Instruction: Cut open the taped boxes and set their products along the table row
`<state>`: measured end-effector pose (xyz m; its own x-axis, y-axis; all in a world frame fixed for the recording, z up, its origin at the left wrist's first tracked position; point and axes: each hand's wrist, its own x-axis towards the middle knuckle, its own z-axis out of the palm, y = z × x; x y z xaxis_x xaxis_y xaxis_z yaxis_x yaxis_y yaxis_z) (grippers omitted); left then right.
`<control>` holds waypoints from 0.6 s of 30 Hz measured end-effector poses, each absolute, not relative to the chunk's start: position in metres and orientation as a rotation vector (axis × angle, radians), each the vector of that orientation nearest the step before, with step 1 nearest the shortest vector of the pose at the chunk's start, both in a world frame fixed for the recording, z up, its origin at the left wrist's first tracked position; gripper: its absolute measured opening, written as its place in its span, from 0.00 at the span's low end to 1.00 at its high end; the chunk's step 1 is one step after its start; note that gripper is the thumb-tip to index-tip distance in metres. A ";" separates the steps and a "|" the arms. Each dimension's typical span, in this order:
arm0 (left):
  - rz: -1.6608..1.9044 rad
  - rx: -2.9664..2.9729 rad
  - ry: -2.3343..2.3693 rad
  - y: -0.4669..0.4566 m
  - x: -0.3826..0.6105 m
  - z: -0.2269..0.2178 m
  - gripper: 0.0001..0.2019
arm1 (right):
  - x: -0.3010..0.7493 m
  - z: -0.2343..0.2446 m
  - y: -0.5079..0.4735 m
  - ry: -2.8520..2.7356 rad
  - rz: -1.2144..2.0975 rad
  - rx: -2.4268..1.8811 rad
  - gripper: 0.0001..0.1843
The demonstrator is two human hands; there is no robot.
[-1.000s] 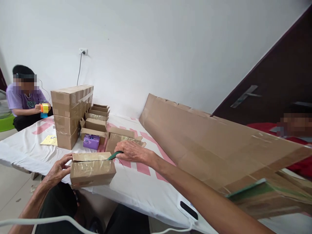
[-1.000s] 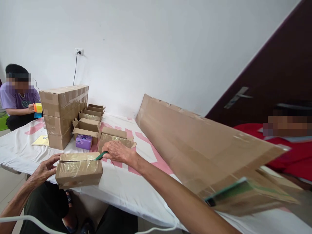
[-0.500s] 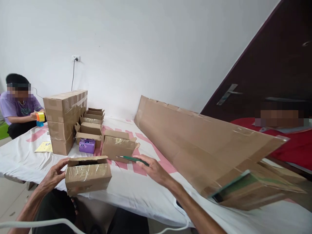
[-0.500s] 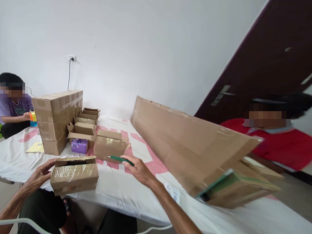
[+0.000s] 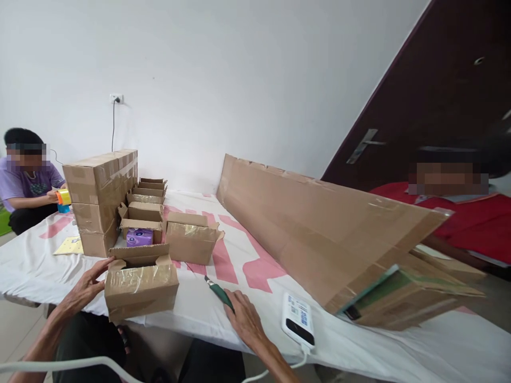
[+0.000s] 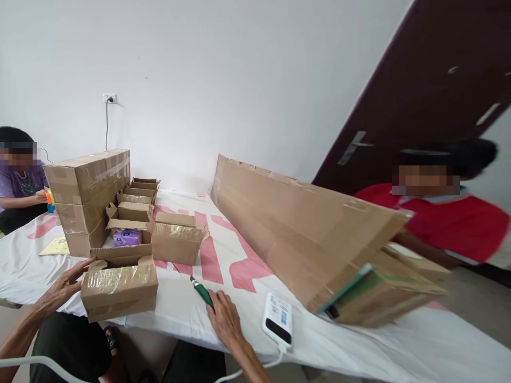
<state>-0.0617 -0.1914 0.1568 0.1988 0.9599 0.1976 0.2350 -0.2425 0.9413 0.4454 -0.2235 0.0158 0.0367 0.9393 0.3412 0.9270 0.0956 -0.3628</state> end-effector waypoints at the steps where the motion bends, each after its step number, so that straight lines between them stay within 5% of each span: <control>1: 1.091 1.656 1.162 -0.191 -0.062 0.158 0.43 | 0.442 0.021 -0.223 -1.888 0.053 -1.830 0.24; 6: 1.000 1.718 1.292 -0.188 -0.067 0.159 0.43 | 0.403 0.063 -0.209 -1.817 0.313 -1.469 0.22; 11: 0.972 1.678 1.214 -0.188 -0.066 0.160 0.53 | 0.342 0.109 -0.198 -1.856 0.679 -1.077 0.33; 14: 0.957 1.681 1.227 -0.189 -0.065 0.160 0.55 | 0.318 0.123 -0.197 -1.936 0.660 -0.962 0.37; 18: 0.969 1.663 1.194 -0.188 -0.063 0.157 0.57 | 0.309 0.123 -0.203 -2.011 0.538 -0.948 0.29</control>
